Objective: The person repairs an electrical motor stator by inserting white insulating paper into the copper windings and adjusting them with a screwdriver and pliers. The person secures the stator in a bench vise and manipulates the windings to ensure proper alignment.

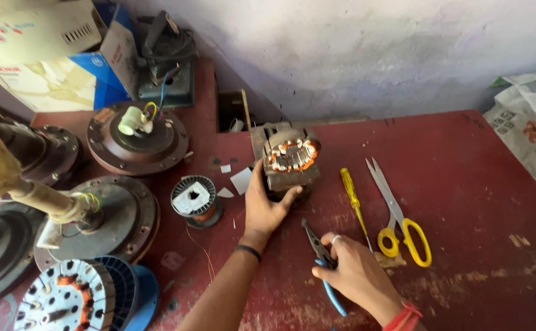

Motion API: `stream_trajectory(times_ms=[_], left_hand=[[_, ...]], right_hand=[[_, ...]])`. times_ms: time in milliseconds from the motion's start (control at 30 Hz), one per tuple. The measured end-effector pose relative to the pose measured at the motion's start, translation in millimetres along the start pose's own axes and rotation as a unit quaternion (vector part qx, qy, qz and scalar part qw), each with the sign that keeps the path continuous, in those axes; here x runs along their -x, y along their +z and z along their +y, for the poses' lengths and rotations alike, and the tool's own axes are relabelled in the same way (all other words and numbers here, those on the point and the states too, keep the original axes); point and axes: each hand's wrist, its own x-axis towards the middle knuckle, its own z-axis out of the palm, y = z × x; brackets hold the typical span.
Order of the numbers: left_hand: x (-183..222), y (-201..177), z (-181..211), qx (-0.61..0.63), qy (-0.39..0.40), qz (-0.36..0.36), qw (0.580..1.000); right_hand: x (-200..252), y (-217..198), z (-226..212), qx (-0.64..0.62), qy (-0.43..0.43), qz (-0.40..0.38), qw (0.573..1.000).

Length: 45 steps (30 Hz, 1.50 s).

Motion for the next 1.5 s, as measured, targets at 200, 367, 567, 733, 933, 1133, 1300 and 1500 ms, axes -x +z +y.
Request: stream_trajectory(times_ms=[200,367,567,733,933,1133,1300,1500], left_hand=[[-0.6,0.3,2.5,-0.047,0.021,0.006,0.999],[-0.4,0.1,8.4,-0.129,0.098,0.047,0.986],[-1.8,1.6,2.8,-0.123,0.053,0.019,0.991],[1.3,-0.5,6.4,-0.122,0.055,0.018,0.991],[-1.3,-3.7,2.1,-0.123,0.072,0.031,0.989],[0.3,-8.9,-2.9,-0.072,0.03,0.008,0.997],[-3.2,-10.6,-7.3,-0.054,0.02,-0.005,0.998],[0.5,-10.3,-8.8,-0.062,0.021,-0.005,0.998]], right_hand=[[-26.1,2.3,12.2,-0.125,-0.015,-0.034,0.991],[-82.9,24.5,1.4,-0.454,0.097,-0.085,0.881],[-116.3,38.3,19.5,-0.569,0.078,-0.175,0.8],[-124.9,36.8,20.7,-0.614,0.116,-0.298,0.722],[-126.3,47.2,29.1,-0.643,0.109,-0.287,0.702],[-135.7,71.8,16.4,-0.625,0.181,-0.14,0.746],[-133.1,72.4,-12.8,-0.53,0.247,-0.032,0.811],[-107.8,42.1,-20.5,-0.473,0.163,-0.077,0.863]])
